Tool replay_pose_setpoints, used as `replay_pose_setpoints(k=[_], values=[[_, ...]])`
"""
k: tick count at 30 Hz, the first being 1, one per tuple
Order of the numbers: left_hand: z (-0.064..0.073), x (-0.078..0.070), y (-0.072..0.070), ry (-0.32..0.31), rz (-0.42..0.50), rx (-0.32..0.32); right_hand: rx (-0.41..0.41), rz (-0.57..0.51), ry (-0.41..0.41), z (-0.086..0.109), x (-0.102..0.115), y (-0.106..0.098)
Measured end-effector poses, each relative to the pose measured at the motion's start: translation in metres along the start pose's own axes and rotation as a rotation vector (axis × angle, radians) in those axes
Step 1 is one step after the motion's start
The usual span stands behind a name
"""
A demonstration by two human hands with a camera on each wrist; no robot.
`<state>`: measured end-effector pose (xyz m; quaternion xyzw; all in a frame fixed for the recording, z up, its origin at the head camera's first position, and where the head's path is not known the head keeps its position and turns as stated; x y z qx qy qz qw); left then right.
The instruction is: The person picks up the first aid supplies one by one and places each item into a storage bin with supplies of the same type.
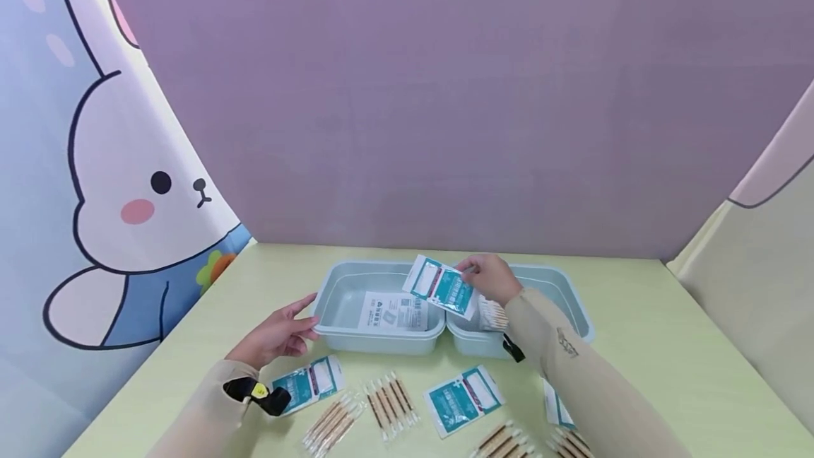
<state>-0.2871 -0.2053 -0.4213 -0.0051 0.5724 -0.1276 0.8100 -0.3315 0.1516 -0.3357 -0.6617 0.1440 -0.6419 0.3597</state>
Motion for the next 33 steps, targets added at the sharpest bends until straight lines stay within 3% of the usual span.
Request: replay_pose_setpoints(k=[4,15,25,33], values=[[0.000,0.000,-0.003,-0.014,-0.013,-0.020,0.034,0.001,0.021,-0.015,0.013,0.009],[-0.004,0.000,-0.002,-0.028,-0.027,-0.030,0.129,0.143,0.039,-0.051,0.045,0.040],[-0.001,0.001,-0.003,-0.029,-0.023,-0.032,0.230,0.071,0.174,-0.079,0.057,0.069],[0.000,-0.002,0.000,-0.034,-0.038,-0.030,0.263,0.094,0.196,-0.090,0.061,0.078]])
Point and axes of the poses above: each hand's wrist, its own z-axis away from the middle knuckle, its own y-axis out of the palm, x = y × z, the point moved 5 cm from there along -z, towards the middle knuckle, and after that the axes turned 6 degrees about x, right-handed, at the moved point
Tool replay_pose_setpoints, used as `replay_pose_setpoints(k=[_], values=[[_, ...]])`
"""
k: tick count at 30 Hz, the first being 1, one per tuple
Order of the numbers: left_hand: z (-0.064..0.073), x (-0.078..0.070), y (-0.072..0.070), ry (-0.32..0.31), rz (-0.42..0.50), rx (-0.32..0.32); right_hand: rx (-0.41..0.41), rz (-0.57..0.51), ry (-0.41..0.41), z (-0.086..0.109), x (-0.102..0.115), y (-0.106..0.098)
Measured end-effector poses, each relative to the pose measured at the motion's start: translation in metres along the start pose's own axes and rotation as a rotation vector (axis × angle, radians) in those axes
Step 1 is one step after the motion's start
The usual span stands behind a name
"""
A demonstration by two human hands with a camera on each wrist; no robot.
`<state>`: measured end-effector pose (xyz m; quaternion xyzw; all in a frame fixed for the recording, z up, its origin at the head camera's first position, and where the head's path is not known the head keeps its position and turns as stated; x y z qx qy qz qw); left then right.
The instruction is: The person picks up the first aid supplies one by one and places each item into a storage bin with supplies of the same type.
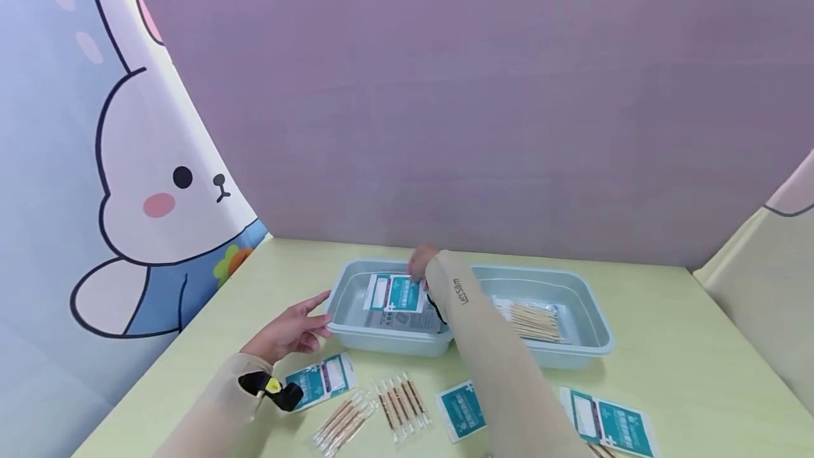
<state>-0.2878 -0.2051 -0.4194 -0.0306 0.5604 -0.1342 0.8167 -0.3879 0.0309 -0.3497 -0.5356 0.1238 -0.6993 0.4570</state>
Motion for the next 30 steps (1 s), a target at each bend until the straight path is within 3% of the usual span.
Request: replay_pose_setpoints(k=[9,19,24,30], values=[[-0.002,-0.002,0.005,0.012,0.021,0.034,0.008,0.027,0.028,-0.019,-0.010,0.010],[-0.004,-0.001,0.006,0.002,0.019,0.028,-0.072,-0.023,0.033,-0.011,-0.013,0.006],[-0.004,-0.002,0.007,0.007,0.013,0.020,-0.099,0.012,-0.082,-0.009,-0.012,-0.003],[-0.005,0.000,0.003,0.005,0.011,0.014,0.036,0.054,-0.283,0.012,-0.003,-0.008]])
Point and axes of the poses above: each hand's wrist, its own z-axis away from the middle knuckle, its own y-axis out of the palm, x = y × z, the point moved 5 cm from there along -z, towards the middle knuckle, and after that the axes turned 6 degrees about x, right-handed, at the moved point
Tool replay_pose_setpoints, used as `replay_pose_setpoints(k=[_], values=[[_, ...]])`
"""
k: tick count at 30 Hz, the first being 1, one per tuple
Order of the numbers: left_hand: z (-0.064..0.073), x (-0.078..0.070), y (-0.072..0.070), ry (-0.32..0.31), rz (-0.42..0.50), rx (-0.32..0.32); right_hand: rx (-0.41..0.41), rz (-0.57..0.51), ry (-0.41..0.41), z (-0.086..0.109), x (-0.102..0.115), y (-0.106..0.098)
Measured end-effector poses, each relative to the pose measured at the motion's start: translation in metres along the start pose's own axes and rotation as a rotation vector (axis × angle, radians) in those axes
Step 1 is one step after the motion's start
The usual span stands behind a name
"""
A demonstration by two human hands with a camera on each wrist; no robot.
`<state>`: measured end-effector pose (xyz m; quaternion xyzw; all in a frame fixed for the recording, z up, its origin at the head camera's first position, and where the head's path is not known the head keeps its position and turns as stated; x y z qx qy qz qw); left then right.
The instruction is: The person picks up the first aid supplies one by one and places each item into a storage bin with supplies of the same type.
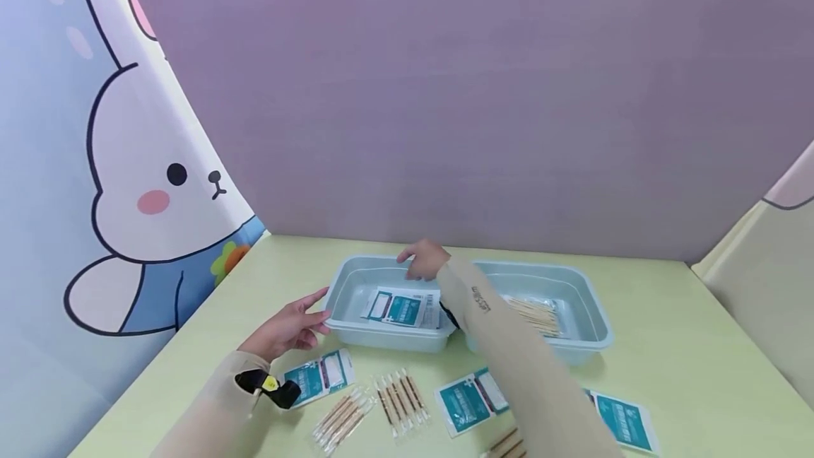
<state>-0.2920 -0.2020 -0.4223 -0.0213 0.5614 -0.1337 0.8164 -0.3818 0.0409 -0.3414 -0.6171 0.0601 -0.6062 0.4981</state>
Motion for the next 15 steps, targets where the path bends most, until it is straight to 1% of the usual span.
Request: replay_pose_setpoints(k=[4,7,9,12,15], values=[[0.000,0.000,-0.003,0.007,0.002,-0.004,0.075,0.039,-0.098,0.031,0.005,-0.002],[0.001,0.002,-0.005,0.007,0.006,-0.006,0.117,0.030,-0.145,0.056,0.001,0.001],[0.001,0.003,-0.005,0.008,0.017,-0.002,0.137,0.045,-0.179,0.071,-0.004,0.002],[0.001,0.002,-0.003,0.017,0.029,0.009,0.146,0.082,-0.217,0.094,-0.014,0.001],[-0.001,0.001,0.001,0.029,0.051,0.033,0.122,0.115,-0.279,0.120,-0.028,-0.008]])
Point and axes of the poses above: each hand's wrist, its own z-axis away from the middle knuckle, its own y-axis out of the palm, x = y × z, the point moved 5 cm from there along -z, towards the middle knuckle, and after that the axes turned 6 degrees about x, right-handed, at the moved point
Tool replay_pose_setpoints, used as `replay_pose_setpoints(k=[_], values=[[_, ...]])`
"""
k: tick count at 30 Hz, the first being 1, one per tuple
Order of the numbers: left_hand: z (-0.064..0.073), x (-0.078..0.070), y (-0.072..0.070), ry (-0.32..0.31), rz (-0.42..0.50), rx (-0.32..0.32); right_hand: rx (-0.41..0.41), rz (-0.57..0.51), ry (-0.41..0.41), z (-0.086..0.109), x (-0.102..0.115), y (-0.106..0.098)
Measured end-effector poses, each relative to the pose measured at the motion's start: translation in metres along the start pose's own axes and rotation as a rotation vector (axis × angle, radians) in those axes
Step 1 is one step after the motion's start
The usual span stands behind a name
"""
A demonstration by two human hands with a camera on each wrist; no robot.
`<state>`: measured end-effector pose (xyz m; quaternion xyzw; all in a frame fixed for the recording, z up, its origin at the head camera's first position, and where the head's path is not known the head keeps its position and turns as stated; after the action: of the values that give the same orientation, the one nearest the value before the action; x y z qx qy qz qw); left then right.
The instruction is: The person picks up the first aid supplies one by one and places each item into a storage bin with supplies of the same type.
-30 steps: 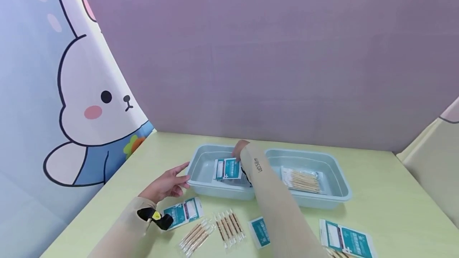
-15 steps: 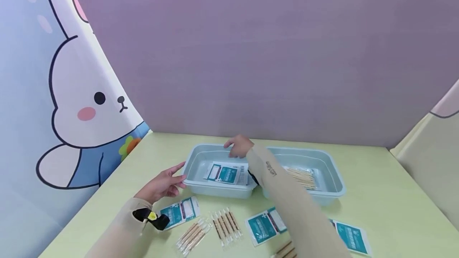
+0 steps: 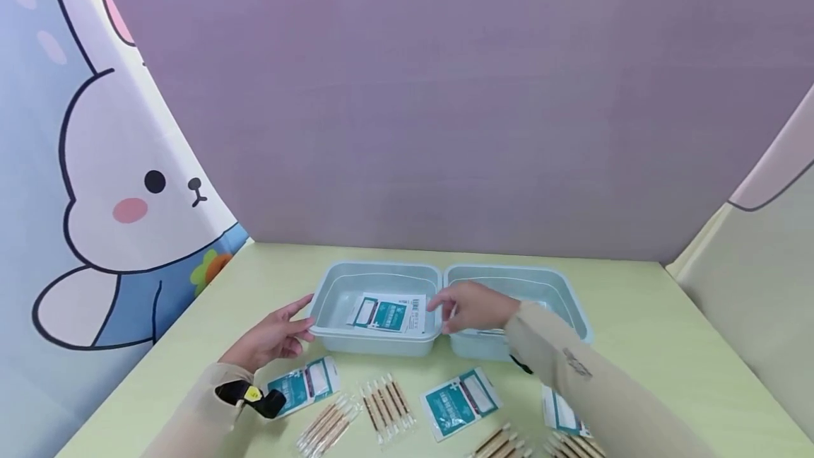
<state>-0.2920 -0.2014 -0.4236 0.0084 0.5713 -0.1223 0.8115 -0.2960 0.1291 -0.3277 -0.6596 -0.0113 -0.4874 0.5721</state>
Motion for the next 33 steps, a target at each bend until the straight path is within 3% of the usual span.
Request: replay_pose_setpoints(k=[5,10,18,27,33], values=[[-0.001,0.002,0.000,0.015,0.026,0.037,-0.041,-0.007,-0.068,0.055,-0.024,-0.007],[0.002,0.000,-0.003,0.032,-0.005,0.033,-0.061,-0.041,-0.007,0.102,-0.057,-0.011],[0.001,0.000,-0.002,0.036,-0.008,0.091,-0.118,-0.050,0.015,0.159,-0.096,-0.007],[0.000,0.006,-0.003,0.016,0.011,0.073,-0.109,0.030,0.172,0.192,-0.126,-0.003],[0.000,0.003,-0.002,0.032,0.011,0.084,-0.153,0.088,-0.017,0.200,-0.138,0.007]])
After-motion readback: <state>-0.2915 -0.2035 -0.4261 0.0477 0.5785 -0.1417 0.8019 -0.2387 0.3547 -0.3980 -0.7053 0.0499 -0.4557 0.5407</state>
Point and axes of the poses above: each hand's wrist, its own z-axis away from the middle knuckle, its own y-axis out of the palm, x = y × z, the point moved 5 cm from there along -z, towards the middle knuckle, and after that the axes turned 6 degrees about x, right-handed, at the moved point
